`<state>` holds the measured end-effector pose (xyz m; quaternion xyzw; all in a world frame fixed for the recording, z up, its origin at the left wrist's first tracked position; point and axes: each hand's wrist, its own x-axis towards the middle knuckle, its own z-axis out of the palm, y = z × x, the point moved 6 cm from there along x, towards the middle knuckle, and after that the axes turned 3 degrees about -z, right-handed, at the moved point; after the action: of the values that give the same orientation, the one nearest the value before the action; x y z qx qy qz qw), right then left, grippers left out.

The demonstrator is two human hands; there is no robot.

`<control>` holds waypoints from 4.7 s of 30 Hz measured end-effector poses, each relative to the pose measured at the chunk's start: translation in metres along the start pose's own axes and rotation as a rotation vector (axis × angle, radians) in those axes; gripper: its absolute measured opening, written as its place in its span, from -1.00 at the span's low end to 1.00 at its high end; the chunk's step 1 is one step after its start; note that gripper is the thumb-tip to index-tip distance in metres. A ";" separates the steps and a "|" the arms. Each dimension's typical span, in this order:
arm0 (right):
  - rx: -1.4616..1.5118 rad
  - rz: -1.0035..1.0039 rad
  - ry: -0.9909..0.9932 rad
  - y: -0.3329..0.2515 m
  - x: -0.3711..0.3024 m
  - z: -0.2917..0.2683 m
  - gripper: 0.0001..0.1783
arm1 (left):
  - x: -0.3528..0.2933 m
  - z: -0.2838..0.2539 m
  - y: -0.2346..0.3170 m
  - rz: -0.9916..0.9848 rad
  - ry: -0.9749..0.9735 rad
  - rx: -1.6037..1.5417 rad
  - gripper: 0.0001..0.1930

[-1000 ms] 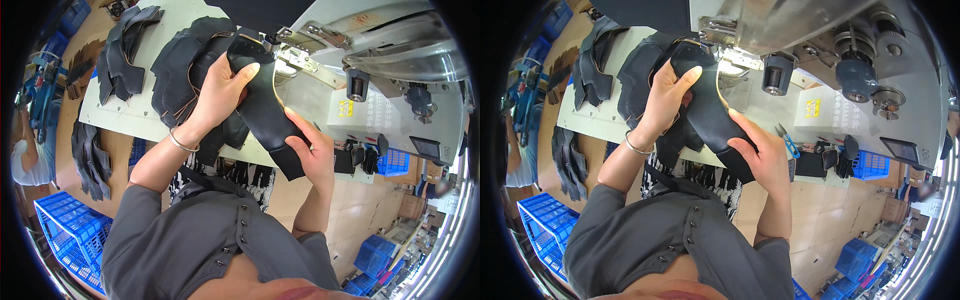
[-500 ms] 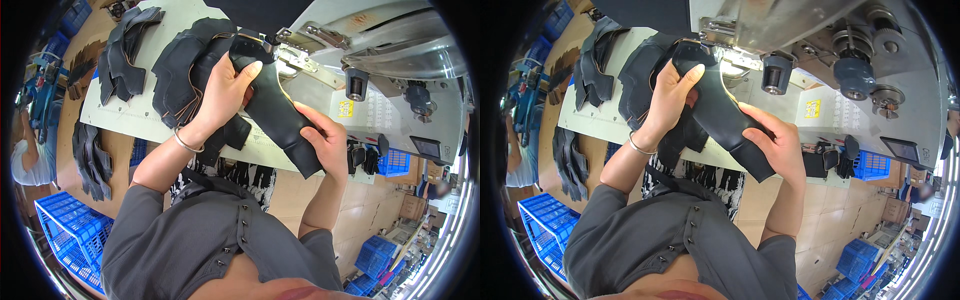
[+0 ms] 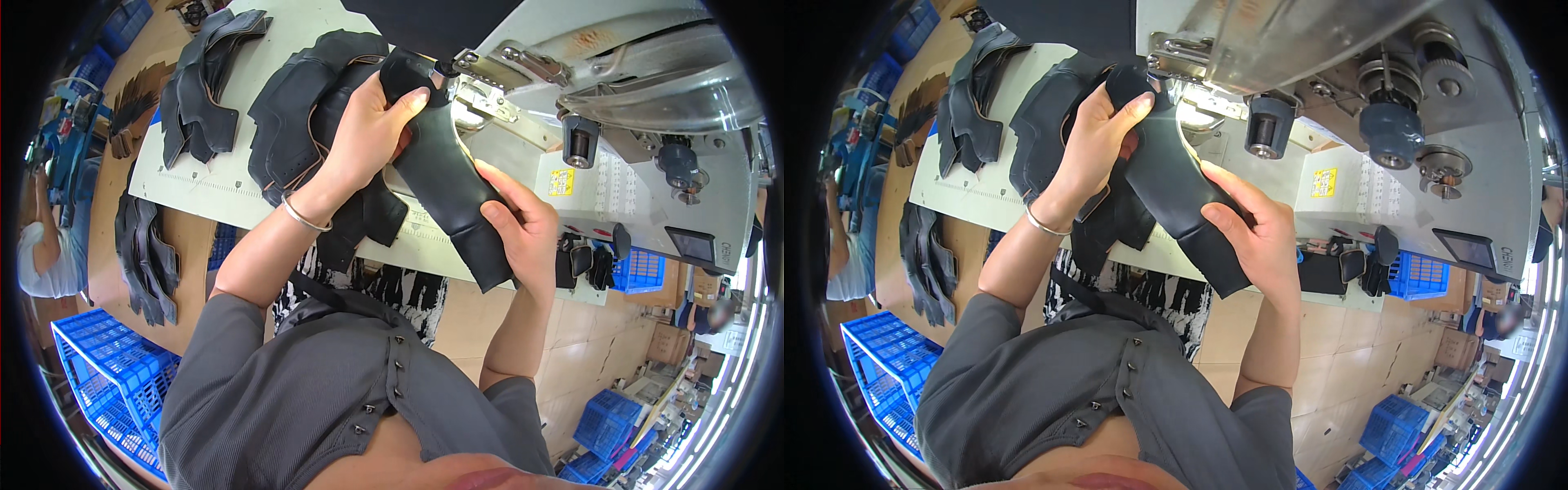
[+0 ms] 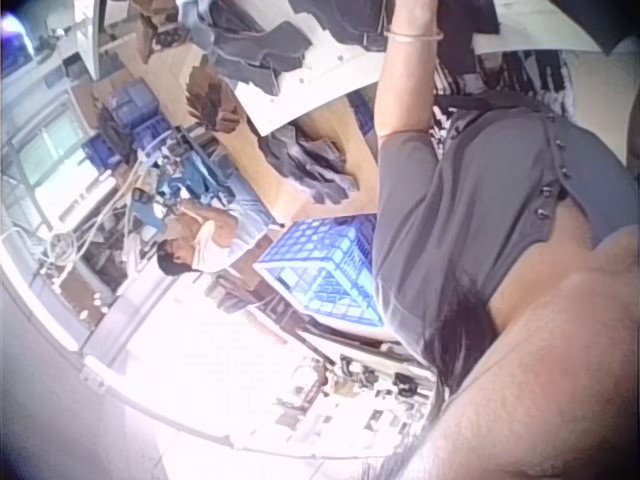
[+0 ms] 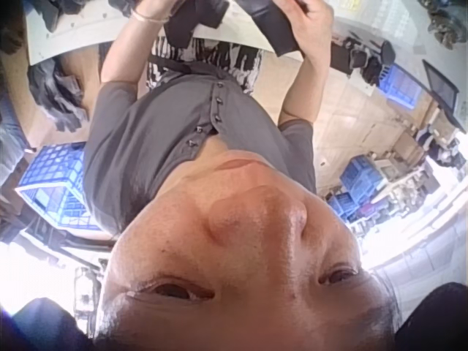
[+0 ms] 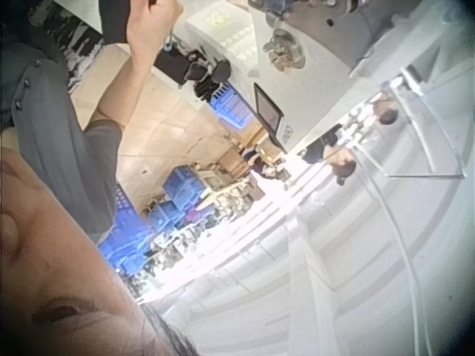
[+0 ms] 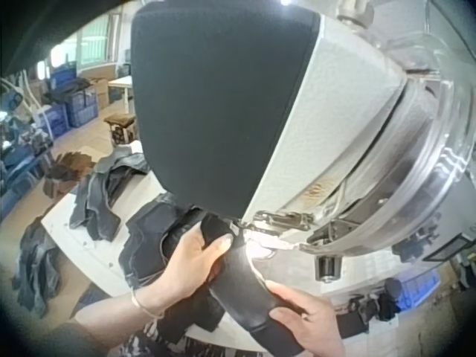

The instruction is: The recorder is stitching together black leather components of a shoe upper using an industrial sewing machine.

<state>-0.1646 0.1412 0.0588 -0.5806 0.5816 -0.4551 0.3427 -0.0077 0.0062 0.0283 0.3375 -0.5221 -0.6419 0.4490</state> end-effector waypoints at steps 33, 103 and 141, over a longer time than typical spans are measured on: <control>-0.056 -0.171 0.244 0.003 0.006 0.033 -0.58 | -0.099 0.027 -0.041 -0.377 -0.157 -0.371 -0.63; -0.276 -0.022 0.209 0.019 -0.031 0.031 -0.78 | -0.055 0.006 -0.019 0.134 0.069 0.018 -0.42; -0.083 -0.114 0.403 0.023 -0.007 0.058 -0.73 | -0.004 -0.001 -0.016 -0.024 -0.087 -0.202 -0.53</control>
<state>-0.1186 0.1386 0.0163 -0.5235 0.6229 -0.5563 0.1688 -0.0086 0.0104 0.0125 0.2687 -0.4694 -0.7106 0.4500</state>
